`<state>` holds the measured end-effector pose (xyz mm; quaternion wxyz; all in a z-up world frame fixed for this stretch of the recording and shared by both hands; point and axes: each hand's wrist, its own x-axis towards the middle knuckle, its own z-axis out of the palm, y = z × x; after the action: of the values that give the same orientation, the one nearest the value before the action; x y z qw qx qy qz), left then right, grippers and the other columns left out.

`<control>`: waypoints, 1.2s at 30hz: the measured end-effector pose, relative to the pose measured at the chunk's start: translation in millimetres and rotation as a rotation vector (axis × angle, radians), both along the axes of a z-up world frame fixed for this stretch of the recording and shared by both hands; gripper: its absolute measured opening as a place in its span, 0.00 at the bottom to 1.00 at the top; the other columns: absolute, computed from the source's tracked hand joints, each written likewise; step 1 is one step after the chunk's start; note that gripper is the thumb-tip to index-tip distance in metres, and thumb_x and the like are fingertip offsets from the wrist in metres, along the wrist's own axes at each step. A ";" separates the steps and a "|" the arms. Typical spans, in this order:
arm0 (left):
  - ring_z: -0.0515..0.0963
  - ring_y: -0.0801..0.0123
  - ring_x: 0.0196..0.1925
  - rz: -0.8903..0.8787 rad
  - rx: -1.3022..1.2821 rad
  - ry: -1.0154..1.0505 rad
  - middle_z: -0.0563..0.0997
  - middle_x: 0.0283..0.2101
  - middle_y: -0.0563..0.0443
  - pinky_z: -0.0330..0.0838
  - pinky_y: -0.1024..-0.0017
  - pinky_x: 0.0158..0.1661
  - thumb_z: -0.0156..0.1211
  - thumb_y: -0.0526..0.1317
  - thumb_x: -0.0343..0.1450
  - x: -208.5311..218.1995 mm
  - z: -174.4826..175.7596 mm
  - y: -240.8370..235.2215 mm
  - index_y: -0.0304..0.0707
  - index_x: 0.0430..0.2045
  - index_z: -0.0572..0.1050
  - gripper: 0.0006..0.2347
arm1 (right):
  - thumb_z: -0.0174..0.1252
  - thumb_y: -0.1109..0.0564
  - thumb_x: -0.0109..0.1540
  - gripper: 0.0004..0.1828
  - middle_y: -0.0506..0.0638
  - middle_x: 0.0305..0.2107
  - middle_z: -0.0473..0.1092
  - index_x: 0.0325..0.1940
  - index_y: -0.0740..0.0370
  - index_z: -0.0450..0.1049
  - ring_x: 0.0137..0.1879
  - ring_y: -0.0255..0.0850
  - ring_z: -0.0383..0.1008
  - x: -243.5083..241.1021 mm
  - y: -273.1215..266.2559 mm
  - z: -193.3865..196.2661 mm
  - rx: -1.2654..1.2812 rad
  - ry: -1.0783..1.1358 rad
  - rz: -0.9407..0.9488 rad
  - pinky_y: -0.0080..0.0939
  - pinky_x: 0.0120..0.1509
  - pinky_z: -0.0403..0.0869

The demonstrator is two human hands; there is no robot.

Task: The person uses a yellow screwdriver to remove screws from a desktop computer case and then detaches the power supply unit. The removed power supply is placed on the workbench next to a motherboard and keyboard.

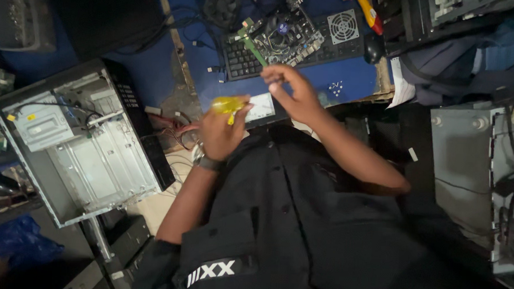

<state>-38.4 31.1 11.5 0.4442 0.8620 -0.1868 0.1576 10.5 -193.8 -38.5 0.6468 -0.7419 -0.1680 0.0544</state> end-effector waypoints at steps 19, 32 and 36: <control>0.82 0.45 0.39 -0.125 0.036 -0.057 0.82 0.39 0.40 0.77 0.56 0.39 0.65 0.31 0.68 27.7 -29.7 -47.8 0.35 0.39 0.78 0.08 | 0.64 0.62 0.66 0.20 0.52 0.50 0.78 0.63 0.65 0.73 0.55 0.47 0.81 -8.0 -16.0 87.2 -0.173 -0.450 0.075 0.46 0.63 0.76; 0.82 0.50 0.35 -0.053 0.102 -0.040 0.81 0.35 0.44 0.76 0.57 0.36 0.72 0.38 0.65 27.2 -63.9 -43.7 0.37 0.37 0.79 0.11 | 0.50 0.49 0.75 0.24 0.57 0.60 0.70 0.70 0.67 0.62 0.66 0.46 0.73 -22.6 -10.5 96.3 -0.028 -0.303 0.176 0.47 0.72 0.72; 0.82 0.52 0.42 -0.046 0.091 0.051 0.81 0.41 0.45 0.77 0.59 0.42 0.73 0.41 0.66 28.6 -77.1 -46.0 0.41 0.36 0.74 0.13 | 0.42 0.39 0.78 0.26 0.52 0.52 0.68 0.64 0.65 0.65 0.52 0.37 0.70 -22.0 1.2 82.8 0.116 -0.168 0.184 0.39 0.60 0.71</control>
<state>-9.8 -14.9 -65.6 0.4126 0.8805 -0.2022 0.1166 -11.5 -192.5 44.4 0.6645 -0.6866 -0.2920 0.0413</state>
